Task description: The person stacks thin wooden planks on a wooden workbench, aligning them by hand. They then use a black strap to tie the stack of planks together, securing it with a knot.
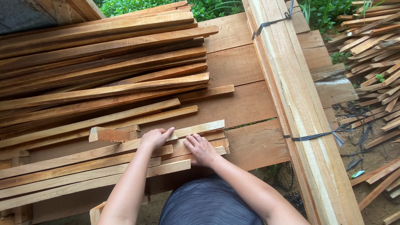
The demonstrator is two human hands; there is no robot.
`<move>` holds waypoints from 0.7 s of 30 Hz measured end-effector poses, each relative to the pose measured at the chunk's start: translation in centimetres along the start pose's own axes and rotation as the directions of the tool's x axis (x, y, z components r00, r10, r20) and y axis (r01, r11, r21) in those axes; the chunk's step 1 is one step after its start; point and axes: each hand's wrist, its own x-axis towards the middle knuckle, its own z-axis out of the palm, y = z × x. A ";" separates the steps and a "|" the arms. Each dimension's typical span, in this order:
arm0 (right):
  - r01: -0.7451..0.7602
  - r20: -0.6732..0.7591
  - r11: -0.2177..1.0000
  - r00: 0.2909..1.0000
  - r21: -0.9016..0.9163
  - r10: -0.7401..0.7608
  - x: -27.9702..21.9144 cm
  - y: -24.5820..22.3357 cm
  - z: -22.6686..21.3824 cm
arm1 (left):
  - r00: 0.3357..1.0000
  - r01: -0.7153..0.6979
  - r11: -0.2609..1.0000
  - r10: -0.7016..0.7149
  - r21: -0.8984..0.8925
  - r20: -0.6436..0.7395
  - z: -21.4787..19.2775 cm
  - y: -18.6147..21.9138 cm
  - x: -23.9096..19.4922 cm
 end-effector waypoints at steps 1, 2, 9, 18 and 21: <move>0.003 -0.001 1.000 1.000 0.003 -0.003 0.0 0.0 -0.1 | 1.000 0.004 1.000 -0.004 0.002 -0.001 0.0 -0.1 -0.1; 0.018 -0.010 1.000 1.000 0.000 -0.018 0.0 -0.1 -0.2 | 1.000 0.012 1.000 -0.012 0.009 -0.001 0.0 -0.2 -0.1; 0.037 -0.029 0.999 0.999 -0.022 -0.037 -0.8 0.2 -2.0 | 0.999 0.045 0.998 -0.045 0.037 0.009 -0.1 0.3 -0.1; 0.059 -0.075 0.998 0.995 0.001 -0.059 -1.2 0.7 -1.3 | 1.000 0.024 0.998 -0.024 0.055 -0.008 0.2 -0.1 0.2; 0.051 -0.062 0.998 0.997 -0.027 -0.053 -1.5 1.4 -1.1 | 0.998 0.009 0.999 -0.012 0.052 0.056 -0.9 0.3 0.4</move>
